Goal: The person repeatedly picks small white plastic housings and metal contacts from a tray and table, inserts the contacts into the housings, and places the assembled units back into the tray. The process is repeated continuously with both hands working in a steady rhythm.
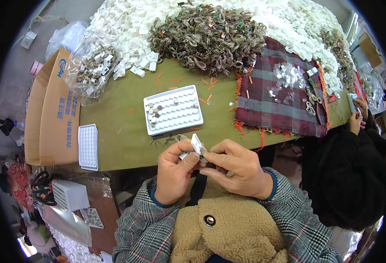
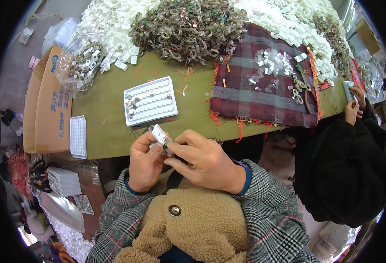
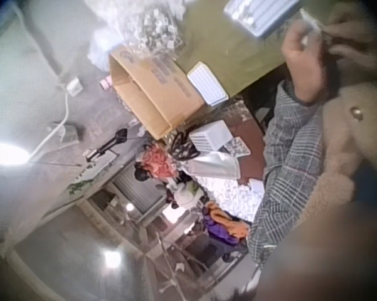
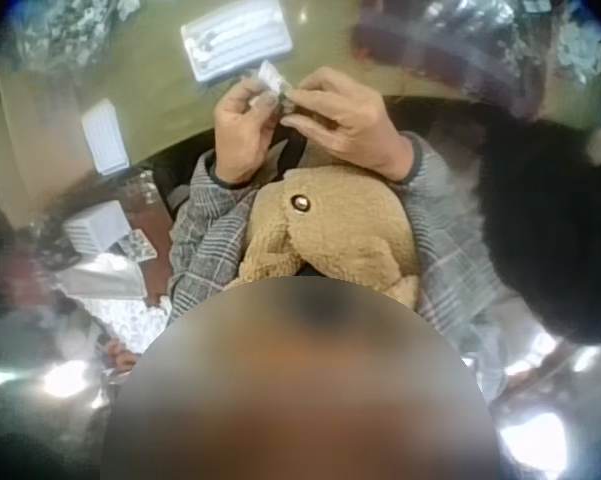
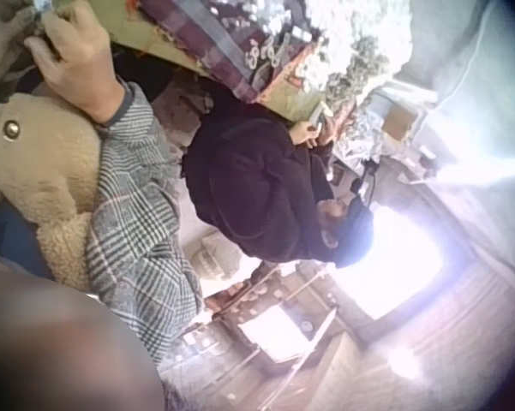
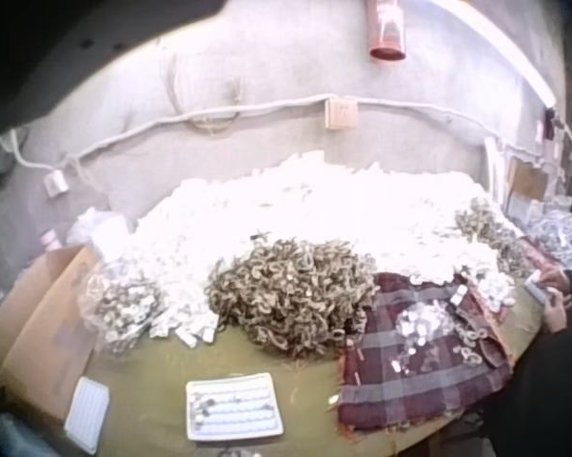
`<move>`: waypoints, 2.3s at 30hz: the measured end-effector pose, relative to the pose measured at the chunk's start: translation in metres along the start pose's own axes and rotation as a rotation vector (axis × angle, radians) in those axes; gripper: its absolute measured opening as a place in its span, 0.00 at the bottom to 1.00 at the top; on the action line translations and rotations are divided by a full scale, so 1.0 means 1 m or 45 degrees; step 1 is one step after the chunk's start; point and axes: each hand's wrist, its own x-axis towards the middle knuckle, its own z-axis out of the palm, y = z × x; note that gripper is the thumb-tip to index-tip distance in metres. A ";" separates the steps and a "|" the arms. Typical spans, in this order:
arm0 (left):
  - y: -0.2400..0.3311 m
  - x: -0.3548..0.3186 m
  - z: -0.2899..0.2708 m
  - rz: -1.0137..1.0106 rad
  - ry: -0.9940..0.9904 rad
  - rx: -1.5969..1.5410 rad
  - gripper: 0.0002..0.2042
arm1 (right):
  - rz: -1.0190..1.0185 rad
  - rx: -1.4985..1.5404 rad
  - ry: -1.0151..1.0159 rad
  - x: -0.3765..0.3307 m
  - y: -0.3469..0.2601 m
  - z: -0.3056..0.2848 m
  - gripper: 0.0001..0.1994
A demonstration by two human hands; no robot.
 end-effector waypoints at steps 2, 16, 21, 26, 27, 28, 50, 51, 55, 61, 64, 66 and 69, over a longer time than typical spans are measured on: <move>0.001 0.001 0.000 -0.017 0.018 -0.019 0.06 | -0.159 -0.174 0.047 0.003 0.003 0.004 0.15; 0.002 -0.004 0.004 0.312 -0.067 0.175 0.09 | 0.208 0.130 0.138 -0.002 -0.004 0.007 0.07; 0.002 -0.007 0.005 0.389 -0.073 0.386 0.10 | 0.155 0.033 0.143 -0.002 -0.002 0.007 0.07; 0.003 -0.008 0.003 0.440 -0.115 0.535 0.10 | 0.130 -0.014 0.164 -0.002 0.001 0.008 0.08; 0.003 -0.007 0.002 0.449 -0.144 0.519 0.10 | 0.166 0.048 0.150 -0.001 0.002 0.008 0.07; 0.002 -0.007 0.001 0.454 -0.142 0.505 0.10 | 0.200 0.118 0.154 0.000 0.003 0.009 0.07; -0.004 -0.007 -0.012 -0.161 -0.149 -0.340 0.12 | 0.141 -0.096 0.194 0.001 -0.008 0.007 0.07; -0.003 -0.008 -0.013 -0.156 -0.123 -0.286 0.11 | 0.155 -0.063 0.146 0.003 -0.011 0.008 0.07; 0.000 -0.014 -0.015 -0.149 -0.028 -0.041 0.09 | 0.141 -0.105 -0.014 0.015 -0.014 0.013 0.07; 0.012 -0.019 -0.029 -0.212 0.032 -0.010 0.08 | 0.220 -0.142 -0.093 0.028 -0.014 0.033 0.08; 0.020 -0.019 -0.045 -0.215 0.015 -0.175 0.07 | 0.235 0.082 -0.177 0.045 -0.006 0.032 0.07; 0.026 -0.017 -0.057 -0.189 0.014 -0.280 0.07 | 0.249 -0.132 -0.098 0.065 0.008 0.025 0.05; 0.036 -0.012 -0.076 -0.170 -0.051 -0.445 0.08 | 0.125 -0.470 0.035 0.094 0.032 0.024 0.06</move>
